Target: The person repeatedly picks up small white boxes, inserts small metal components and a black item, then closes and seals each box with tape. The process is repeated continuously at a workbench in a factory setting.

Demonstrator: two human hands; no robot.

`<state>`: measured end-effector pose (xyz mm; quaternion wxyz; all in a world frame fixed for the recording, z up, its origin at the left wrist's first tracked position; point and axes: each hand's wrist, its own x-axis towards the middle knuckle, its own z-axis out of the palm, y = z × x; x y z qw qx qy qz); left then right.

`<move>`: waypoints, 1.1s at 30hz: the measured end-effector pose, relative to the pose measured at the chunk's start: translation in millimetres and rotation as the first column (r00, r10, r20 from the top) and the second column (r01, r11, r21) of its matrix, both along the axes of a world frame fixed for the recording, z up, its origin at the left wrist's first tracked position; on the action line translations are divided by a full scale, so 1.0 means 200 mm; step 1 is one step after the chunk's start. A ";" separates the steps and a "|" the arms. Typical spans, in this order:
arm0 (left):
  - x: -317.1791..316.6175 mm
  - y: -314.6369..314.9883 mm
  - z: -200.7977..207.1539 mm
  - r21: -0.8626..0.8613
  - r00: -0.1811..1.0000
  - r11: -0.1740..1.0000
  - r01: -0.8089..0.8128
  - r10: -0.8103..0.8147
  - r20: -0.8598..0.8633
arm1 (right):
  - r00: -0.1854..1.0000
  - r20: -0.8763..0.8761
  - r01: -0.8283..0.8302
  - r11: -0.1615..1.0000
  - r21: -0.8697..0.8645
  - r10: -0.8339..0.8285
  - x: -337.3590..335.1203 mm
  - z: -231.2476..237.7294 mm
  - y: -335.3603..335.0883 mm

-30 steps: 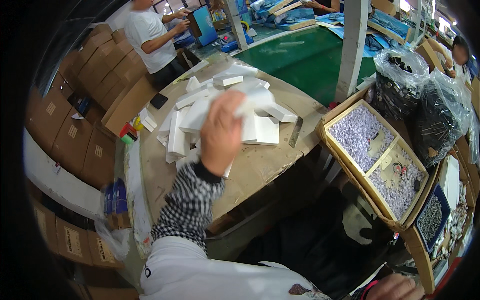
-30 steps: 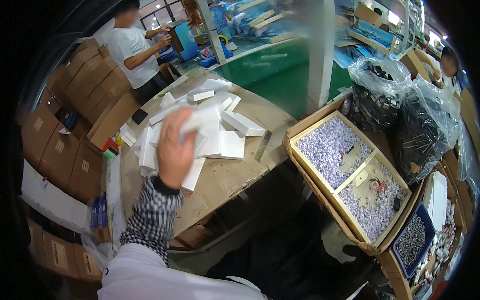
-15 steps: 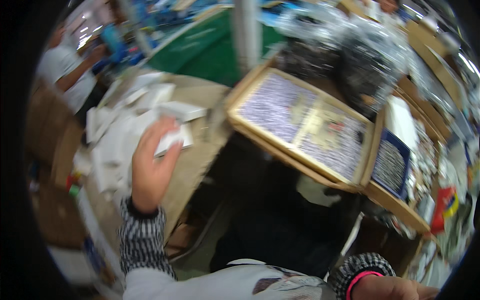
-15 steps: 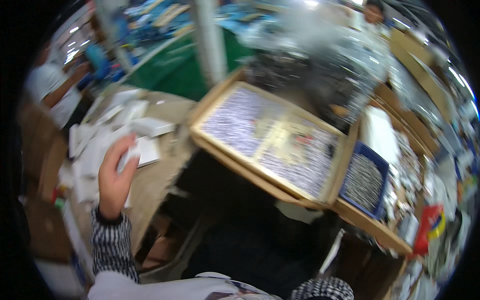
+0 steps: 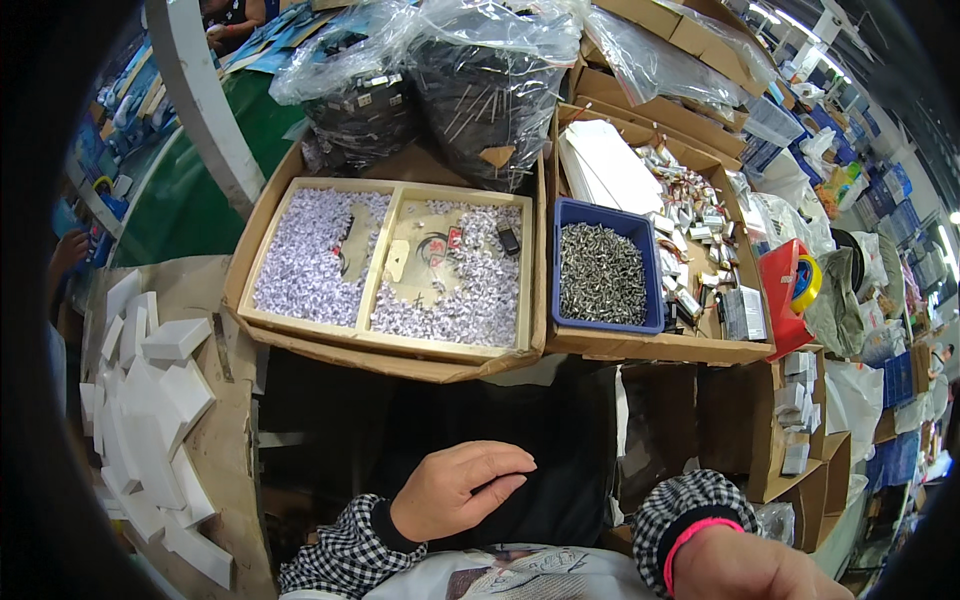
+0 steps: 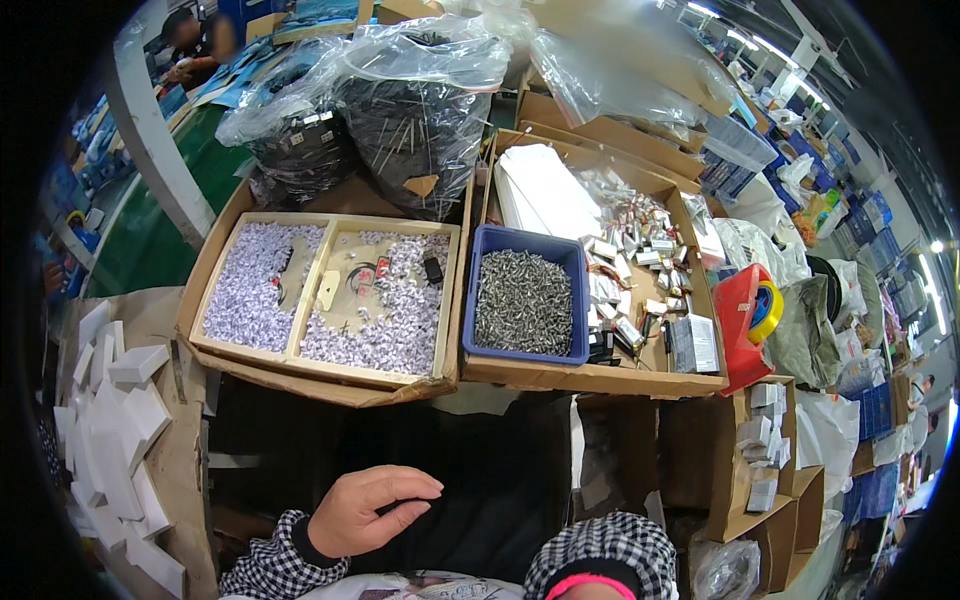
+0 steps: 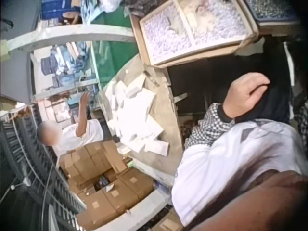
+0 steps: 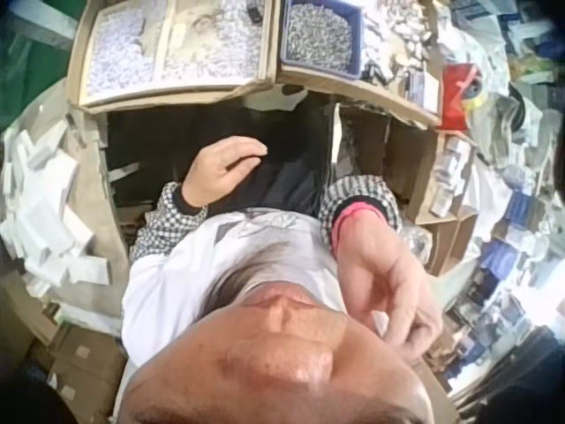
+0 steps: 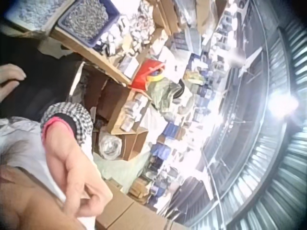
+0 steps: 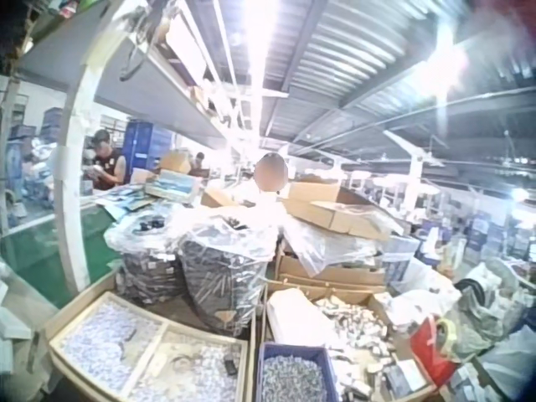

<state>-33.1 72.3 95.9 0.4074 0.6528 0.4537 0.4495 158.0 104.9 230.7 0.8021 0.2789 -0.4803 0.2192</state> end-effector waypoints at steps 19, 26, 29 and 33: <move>-0.10 -0.03 -0.06 -0.192 0.998 0.980 -0.057 0.054 -0.021 | -0.197 0.885 0.973 0.191 0.125 0.423 0.22 -0.49 1.82; -0.12 -0.01 -0.09 -0.258 0.977 0.964 -0.071 0.119 0.176 | 0.332 0.925 0.883 0.285 -0.374 0.185 0.24 -0.28 1.60; -0.14 0.01 -0.06 -0.318 0.890 0.947 0.052 0.101 0.446 | 0.497 0.837 0.772 0.325 -0.547 0.228 0.24 -0.15 1.33; -0.15 0.09 0.00 -0.108 0.811 0.977 0.184 -0.089 0.578 | 0.421 0.765 0.672 0.399 -0.624 0.487 0.17 -0.18 0.83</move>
